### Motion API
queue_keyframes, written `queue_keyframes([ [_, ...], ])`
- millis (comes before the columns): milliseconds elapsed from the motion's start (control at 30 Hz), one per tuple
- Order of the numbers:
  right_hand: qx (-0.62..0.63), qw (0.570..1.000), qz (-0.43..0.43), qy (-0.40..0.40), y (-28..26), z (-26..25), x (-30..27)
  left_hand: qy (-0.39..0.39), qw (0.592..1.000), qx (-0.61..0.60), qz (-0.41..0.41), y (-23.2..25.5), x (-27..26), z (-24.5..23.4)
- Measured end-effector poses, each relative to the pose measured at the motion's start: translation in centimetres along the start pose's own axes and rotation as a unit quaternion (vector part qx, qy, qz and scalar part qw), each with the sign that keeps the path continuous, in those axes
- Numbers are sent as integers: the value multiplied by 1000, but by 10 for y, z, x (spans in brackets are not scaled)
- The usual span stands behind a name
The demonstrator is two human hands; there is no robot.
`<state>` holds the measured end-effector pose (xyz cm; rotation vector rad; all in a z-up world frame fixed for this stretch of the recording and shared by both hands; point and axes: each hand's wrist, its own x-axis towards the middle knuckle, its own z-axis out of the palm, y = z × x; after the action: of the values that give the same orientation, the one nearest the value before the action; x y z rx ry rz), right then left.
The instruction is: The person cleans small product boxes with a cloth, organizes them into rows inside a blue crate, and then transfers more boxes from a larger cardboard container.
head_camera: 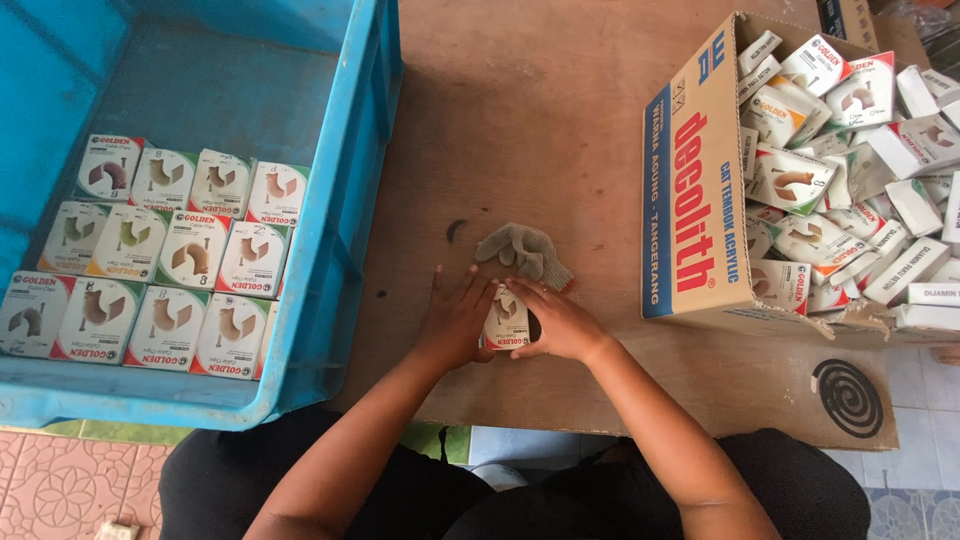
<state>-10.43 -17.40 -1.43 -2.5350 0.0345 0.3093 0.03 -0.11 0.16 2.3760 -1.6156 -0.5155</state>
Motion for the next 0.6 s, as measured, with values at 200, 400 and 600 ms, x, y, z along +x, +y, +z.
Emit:
queue_keyframes([
  [200, -47, 995, -59, 58, 17, 14, 0, -7, 1000, -10, 7, 2, -3, -7],
  [400, -59, 992, -84, 73, 18, 14, -1, 13, 999, -26, 21, -3, 2, 3],
  [600, -94, 990, -58, 83, 11, 16, -7, 2, 999, -39, 29, -3, 1, 2],
])
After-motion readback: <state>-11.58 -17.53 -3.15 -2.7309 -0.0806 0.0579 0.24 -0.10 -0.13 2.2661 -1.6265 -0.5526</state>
